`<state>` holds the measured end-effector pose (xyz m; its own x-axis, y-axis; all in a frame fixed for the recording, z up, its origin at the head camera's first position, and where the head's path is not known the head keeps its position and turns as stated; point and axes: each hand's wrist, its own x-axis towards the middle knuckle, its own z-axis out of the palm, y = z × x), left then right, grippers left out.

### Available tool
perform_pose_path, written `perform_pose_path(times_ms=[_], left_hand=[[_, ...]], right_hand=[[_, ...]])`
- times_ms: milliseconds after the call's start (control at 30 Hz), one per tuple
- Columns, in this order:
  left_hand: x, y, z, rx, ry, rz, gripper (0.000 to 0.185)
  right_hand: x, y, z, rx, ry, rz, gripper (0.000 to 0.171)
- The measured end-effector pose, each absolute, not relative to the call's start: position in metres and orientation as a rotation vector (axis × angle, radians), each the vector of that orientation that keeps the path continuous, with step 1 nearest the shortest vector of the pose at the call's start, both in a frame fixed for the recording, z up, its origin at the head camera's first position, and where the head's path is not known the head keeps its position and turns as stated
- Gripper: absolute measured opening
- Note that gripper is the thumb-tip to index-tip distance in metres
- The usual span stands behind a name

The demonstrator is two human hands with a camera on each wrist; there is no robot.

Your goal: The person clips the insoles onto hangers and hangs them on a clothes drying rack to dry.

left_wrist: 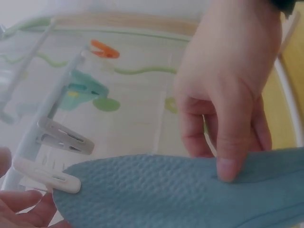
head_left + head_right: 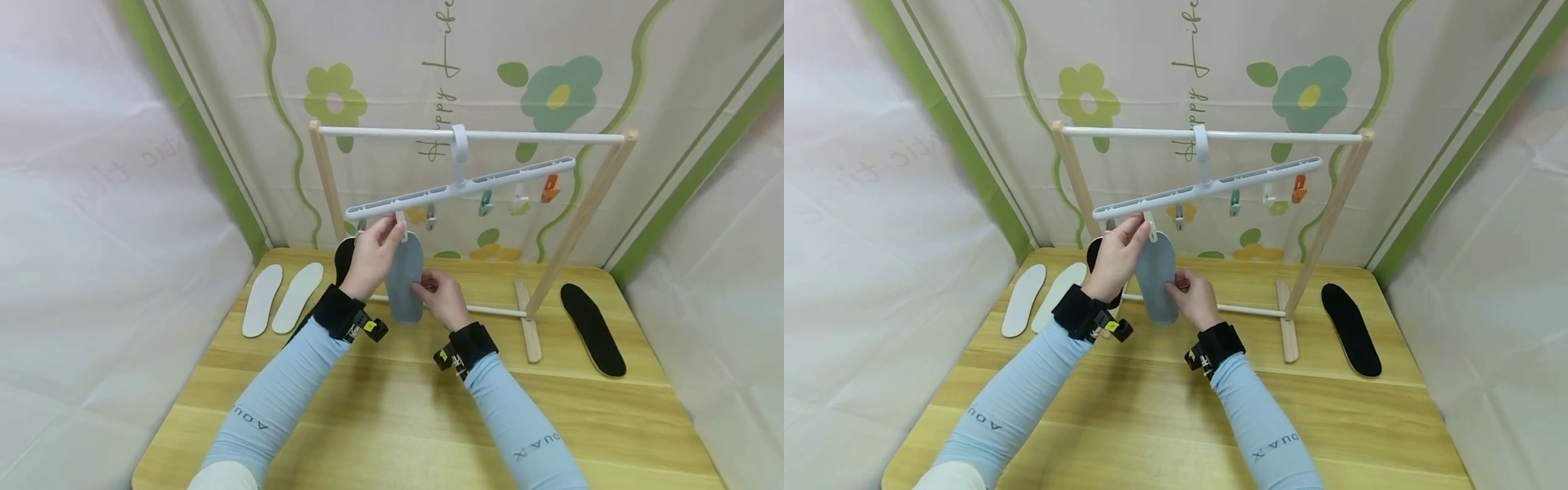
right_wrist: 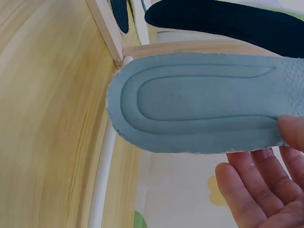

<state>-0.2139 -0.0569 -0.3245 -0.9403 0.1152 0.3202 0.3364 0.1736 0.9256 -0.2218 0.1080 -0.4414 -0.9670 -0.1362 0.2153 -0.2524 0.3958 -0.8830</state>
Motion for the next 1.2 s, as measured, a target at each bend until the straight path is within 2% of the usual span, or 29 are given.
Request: perform_pose_path(times_ms=[300,767,1200], left_hand=[[-0.205,-0.053,-0.325,-0.563,-2.449,-1.675,0.073],[-0.193,-0.048,-0.326,-0.553,-2.468,-1.712,0.074],[-0.164,-0.039,-0.334,-0.649,-2.346,-1.638,0.07]], right_hand=[[-0.222,0.11,-0.438,0.33,-2.532,1.641,0.028],[-0.22,0.113,-0.439,0.319,-2.572,1.635,0.027],[-0.217,0.117,-0.436,0.296,-2.603,1.616,0.029]])
